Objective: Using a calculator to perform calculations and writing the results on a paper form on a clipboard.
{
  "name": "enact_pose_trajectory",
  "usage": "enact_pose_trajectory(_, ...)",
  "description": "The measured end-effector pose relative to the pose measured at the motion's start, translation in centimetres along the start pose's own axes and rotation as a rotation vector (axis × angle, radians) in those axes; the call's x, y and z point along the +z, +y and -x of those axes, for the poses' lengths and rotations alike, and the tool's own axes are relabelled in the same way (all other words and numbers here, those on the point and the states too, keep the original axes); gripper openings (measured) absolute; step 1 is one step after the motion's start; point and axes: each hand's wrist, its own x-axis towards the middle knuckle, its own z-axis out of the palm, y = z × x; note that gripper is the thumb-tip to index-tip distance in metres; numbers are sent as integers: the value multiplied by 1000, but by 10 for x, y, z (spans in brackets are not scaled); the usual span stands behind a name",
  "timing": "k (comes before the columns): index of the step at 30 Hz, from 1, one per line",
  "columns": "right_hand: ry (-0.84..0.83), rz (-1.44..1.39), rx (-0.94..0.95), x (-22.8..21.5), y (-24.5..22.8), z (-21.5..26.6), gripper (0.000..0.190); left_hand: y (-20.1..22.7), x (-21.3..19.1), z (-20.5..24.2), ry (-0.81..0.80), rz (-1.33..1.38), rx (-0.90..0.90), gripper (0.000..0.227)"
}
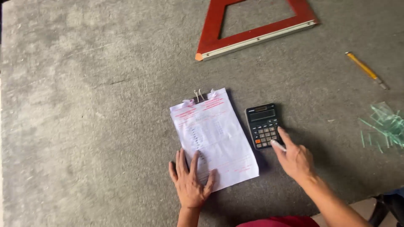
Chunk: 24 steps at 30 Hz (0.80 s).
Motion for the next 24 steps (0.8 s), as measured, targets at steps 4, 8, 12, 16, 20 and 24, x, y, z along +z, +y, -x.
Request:
enact_pose_trajectory(4,-73,55,16,-8,0,-1,76,-1,-3,-3,-21,-6,2,81)
enact_pose_trajectory(8,-101,198,-33,-9,6,-3,81,-6,4,1,-100,-94,15,87)
enact_pose_trajectory(12,-14,136,-118,-7,9,6,81,0,-1,-1,-72,-54,18,86)
enact_pose_trajectory(16,77,163,-110,16,14,19,76,0,-6,-2,-62,-26,61,83)
enact_pose_trajectory(20,47,83,-213,11,2,28,70,-1,-1,1,-91,-57,38,87)
enact_pose_trajectory(24,-36,32,-276,15,-7,23,73,-8,11,3,-98,-115,38,93)
